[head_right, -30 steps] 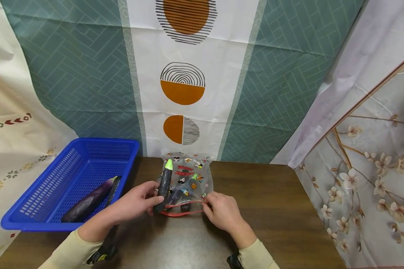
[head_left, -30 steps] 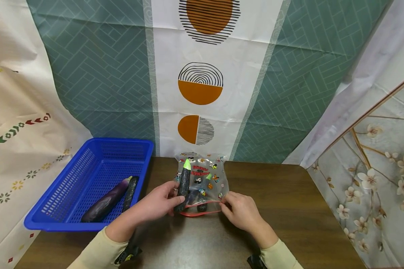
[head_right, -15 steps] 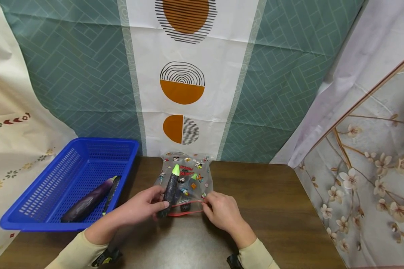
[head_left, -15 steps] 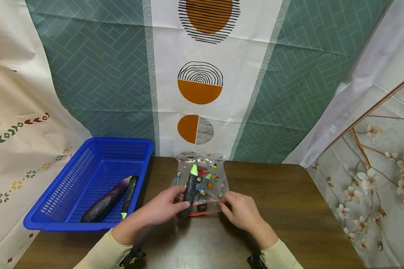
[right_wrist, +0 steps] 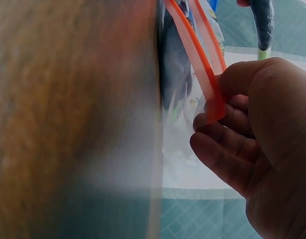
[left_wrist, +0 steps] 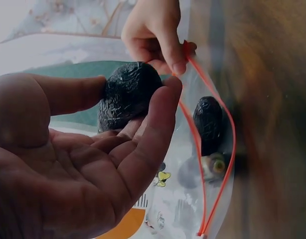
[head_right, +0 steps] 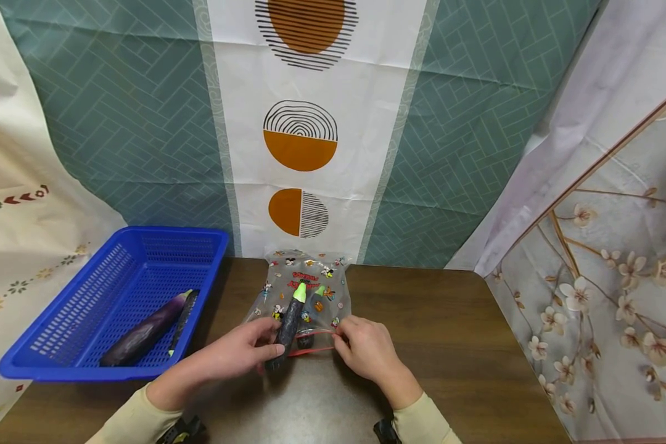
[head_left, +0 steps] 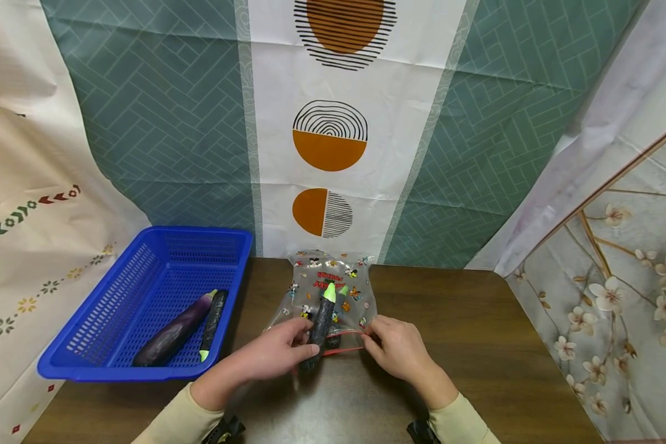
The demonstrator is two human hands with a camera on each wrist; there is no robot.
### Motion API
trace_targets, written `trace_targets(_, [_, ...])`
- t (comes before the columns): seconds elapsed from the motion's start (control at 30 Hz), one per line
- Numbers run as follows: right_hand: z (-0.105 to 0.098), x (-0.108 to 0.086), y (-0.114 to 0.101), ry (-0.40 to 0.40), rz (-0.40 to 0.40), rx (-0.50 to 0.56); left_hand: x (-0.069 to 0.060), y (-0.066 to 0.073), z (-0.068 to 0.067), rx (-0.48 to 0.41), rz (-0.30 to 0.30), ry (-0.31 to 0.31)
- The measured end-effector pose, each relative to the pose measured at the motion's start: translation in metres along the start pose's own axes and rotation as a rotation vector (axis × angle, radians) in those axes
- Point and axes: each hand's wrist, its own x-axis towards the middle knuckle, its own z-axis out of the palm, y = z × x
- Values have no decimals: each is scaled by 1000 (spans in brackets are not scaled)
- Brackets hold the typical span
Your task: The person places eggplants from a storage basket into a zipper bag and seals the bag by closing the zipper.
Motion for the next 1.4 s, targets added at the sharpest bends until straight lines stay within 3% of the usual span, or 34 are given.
trace_targets(0.2, [1, -1, 0, -5, 0, 0, -2, -1, 7, -54, -8, -84])
trace_targets(0.4, [1, 0, 0, -1, 4, 10, -4, -3, 11, -29, 11, -97])
trace_targets(0.63, [0, 1, -1, -18, 17, 3, -4, -6, 18, -56, 11, -168])
trace_targets(0.83, [0, 1, -1, -22, 22, 7, -4, -7, 21, -27, 27, -216])
trace_targets(1.4, [1, 0, 1, -7, 5, 13, -7, -12, 21, 47, -68, -288])
